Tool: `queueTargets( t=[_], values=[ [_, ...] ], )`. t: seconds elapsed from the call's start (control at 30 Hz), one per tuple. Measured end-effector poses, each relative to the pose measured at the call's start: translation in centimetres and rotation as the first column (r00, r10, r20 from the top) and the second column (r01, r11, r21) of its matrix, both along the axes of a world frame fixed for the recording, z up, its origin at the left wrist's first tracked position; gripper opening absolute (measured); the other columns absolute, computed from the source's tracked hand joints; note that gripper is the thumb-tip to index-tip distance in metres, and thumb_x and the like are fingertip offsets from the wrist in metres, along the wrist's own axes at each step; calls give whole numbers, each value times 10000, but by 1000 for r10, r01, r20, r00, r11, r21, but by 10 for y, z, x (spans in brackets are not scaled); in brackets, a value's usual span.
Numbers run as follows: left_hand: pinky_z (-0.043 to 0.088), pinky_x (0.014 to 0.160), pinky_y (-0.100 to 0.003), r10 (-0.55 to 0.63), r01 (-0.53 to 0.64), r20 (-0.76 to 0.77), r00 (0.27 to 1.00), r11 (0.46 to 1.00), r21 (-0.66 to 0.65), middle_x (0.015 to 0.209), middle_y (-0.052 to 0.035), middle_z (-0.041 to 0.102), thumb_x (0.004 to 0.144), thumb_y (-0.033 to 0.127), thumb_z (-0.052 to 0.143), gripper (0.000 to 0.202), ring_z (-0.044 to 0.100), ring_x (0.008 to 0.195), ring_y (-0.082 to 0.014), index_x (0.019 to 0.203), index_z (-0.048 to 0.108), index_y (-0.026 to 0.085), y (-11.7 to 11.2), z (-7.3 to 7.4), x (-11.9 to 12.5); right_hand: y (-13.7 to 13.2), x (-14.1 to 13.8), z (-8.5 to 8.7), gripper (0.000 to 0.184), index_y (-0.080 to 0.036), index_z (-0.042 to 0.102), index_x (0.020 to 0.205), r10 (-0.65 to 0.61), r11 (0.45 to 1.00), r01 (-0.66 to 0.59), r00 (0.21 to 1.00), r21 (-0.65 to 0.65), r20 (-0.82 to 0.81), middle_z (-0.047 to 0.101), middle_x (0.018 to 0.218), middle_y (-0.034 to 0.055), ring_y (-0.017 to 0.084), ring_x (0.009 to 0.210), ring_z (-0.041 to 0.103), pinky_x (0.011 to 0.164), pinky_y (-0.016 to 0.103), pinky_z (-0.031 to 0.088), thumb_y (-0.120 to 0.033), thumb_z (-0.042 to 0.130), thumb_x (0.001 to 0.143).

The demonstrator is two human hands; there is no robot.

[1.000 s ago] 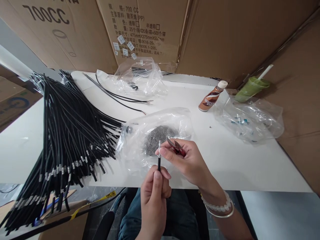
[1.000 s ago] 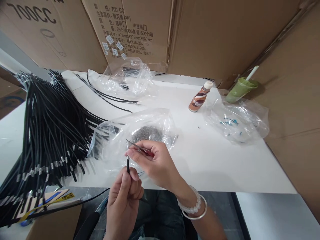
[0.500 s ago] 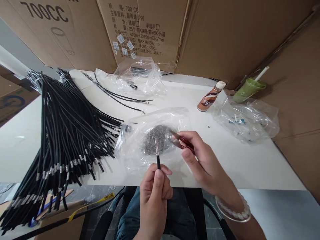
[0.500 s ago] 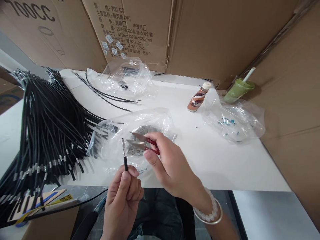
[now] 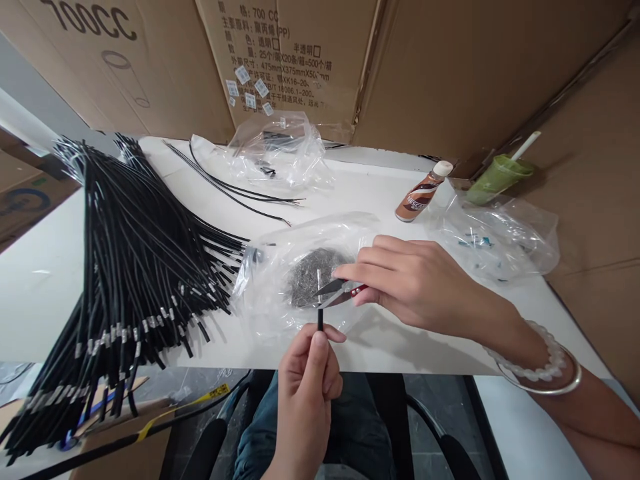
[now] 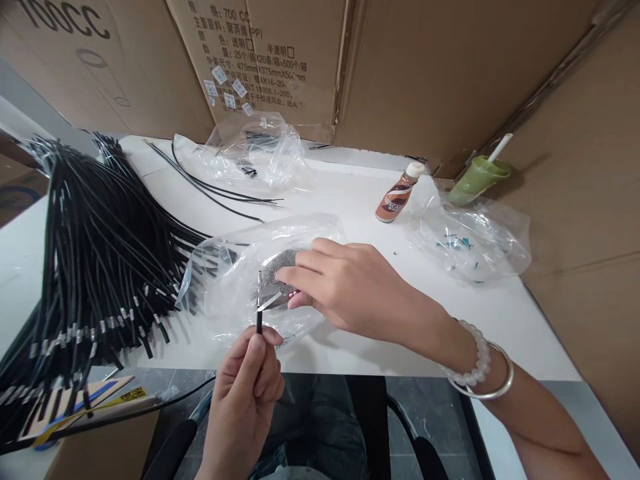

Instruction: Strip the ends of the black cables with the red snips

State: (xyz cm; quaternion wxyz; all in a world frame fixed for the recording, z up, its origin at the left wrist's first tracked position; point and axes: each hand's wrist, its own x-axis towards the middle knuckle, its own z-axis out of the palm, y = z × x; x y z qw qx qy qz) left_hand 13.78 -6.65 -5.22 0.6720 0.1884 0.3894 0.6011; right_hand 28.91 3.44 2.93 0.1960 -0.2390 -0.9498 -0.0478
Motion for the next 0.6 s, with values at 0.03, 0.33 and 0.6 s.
queueTargets(
  t=[0.03, 0.33, 0.6],
  values=[
    [172, 420, -156, 1, -1, -3, 1000, 1000, -1, 505, 68, 182, 811, 468, 636, 318, 122, 455, -40, 781, 612, 151, 0, 0, 0, 1, 0, 2, 251, -167, 638, 1055, 13, 1000, -13, 999, -7, 29, 609, 860, -1, 139, 789, 483, 597, 269, 327, -303, 450, 959],
    [178, 417, -148, 39, -38, 25, 999, 999, -22, 510, 65, 176, 807, 449, 646, 289, 118, 460, -42, 774, 629, 162, 0, 1, -4, 7, 9, 9, 200, -183, 633, 1057, 78, 976, -55, 992, -210, 104, 591, 848, -15, 131, 795, 449, 629, 265, 323, -250, 486, 939],
    [189, 411, -147, 46, -44, 49, 998, 998, -38, 499, 64, 172, 804, 449, 648, 282, 117, 452, -44, 761, 633, 171, 4, -2, -5, 3, 1, -26, 267, -99, 622, 1050, -11, 978, -31, 980, -205, -199, 620, 838, 40, 139, 773, 467, 638, 259, 371, -298, 476, 949]
  ],
)
